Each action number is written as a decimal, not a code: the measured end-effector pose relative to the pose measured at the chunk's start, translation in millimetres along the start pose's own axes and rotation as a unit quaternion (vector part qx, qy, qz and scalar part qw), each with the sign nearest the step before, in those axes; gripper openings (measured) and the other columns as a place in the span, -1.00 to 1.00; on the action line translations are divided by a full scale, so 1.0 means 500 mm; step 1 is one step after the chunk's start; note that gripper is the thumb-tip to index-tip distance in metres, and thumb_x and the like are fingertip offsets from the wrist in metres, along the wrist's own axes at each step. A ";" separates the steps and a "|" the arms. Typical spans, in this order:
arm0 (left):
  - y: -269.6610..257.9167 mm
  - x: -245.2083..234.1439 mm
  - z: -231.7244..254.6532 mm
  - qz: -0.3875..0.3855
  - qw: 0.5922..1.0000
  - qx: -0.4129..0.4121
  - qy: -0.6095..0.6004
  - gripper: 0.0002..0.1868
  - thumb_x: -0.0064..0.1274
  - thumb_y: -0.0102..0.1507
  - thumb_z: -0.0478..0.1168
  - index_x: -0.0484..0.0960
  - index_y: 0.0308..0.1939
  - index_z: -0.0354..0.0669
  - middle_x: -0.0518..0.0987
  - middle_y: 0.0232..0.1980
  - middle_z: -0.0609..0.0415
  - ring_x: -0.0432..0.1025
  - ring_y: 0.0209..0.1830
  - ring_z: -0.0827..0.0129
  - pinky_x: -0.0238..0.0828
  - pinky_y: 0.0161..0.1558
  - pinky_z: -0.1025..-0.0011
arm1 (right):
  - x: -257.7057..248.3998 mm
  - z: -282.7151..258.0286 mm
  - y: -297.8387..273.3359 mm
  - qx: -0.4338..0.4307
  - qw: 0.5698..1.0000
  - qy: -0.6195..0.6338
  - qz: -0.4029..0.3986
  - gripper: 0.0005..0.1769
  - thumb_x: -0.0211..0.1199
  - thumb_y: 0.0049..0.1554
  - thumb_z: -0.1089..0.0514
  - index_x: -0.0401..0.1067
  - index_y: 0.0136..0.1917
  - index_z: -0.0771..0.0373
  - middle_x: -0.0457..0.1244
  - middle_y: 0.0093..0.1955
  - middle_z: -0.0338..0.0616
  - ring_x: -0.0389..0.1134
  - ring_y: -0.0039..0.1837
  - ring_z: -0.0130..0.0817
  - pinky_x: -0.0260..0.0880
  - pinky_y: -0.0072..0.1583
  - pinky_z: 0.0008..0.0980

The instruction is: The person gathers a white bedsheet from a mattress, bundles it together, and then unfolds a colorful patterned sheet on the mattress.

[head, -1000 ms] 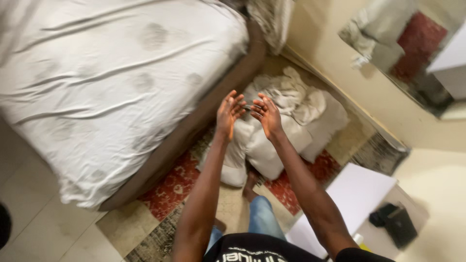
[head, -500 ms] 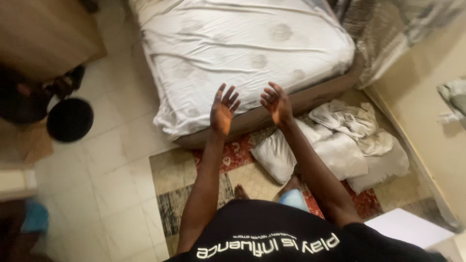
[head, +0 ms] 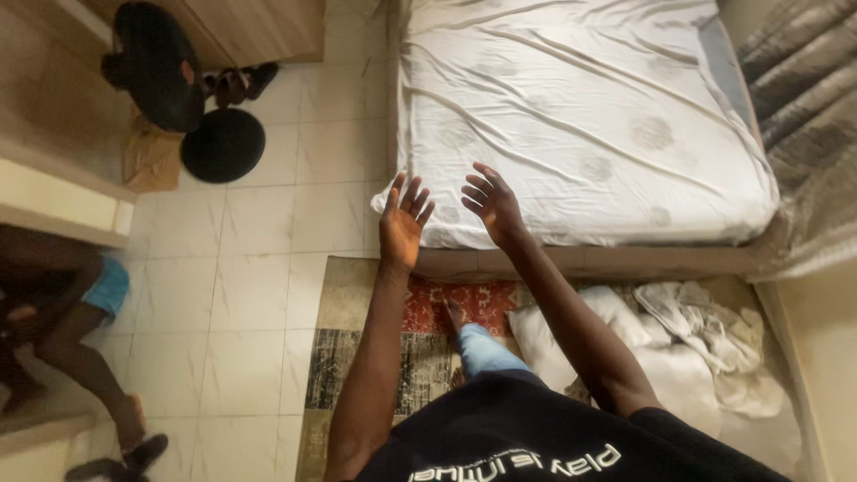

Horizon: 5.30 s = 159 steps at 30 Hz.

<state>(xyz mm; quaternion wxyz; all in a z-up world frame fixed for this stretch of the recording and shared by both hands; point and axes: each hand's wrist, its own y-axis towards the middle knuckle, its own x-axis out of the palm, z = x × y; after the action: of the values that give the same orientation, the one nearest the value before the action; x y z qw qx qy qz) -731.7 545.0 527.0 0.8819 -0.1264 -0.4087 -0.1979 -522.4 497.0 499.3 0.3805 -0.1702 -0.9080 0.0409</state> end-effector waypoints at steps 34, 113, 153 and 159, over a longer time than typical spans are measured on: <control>0.759 -0.373 0.668 0.040 0.999 0.024 0.020 -0.39 -0.11 0.42 0.12 0.28 0.51 0.05 0.45 0.42 0.04 0.39 0.31 0.29 0.33 0.34 0.20 | 0.549 0.278 0.879 0.058 0.997 0.053 0.018 -0.44 0.20 0.25 -0.11 0.28 0.43 0.11 0.28 0.01 -0.27 0.33 0.06 -0.34 0.35 0.13 -0.27; 3.260 -0.283 0.346 -0.102 0.907 -0.351 0.210 -0.30 -0.02 0.38 0.15 0.28 0.53 -0.02 0.51 0.36 -0.01 0.48 0.24 0.23 0.43 0.28 0.20 | 0.274 -0.347 2.896 -0.101 0.925 0.130 0.342 -0.41 0.15 0.25 -0.09 0.23 0.48 0.11 0.25 0.15 -0.20 0.33 0.13 -0.32 0.36 0.20 -0.18; 3.504 -0.432 -0.203 -0.233 0.741 -0.021 0.630 -0.81 0.05 0.32 -0.26 0.74 -0.10 -0.22 0.71 -0.16 -0.09 0.62 -0.17 0.12 0.50 -0.11 0.26 | -0.150 -0.235 3.391 -0.017 0.766 -0.396 0.507 -0.21 0.43 0.13 -0.22 0.26 0.38 0.33 0.31 0.19 0.24 0.42 0.10 0.01 0.43 0.05 -0.10; 3.343 -0.323 -0.198 -0.280 0.731 0.015 0.622 -0.81 0.30 0.18 -0.23 0.73 -0.17 -0.23 0.71 -0.17 -0.05 0.58 -0.18 0.15 0.48 -0.13 0.23 | -0.225 -0.319 3.203 0.042 0.689 -0.477 0.544 -0.64 0.26 0.22 0.01 0.48 0.21 0.24 0.41 -0.25 0.11 0.47 -0.21 0.00 0.44 -0.12 -0.06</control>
<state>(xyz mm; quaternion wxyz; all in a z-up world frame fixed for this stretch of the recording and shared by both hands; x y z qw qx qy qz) -3.9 2033.6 237.7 0.8458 0.1580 0.2111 -0.4638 108.9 1953.1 209.7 -0.1864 -0.5758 -0.7128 0.3545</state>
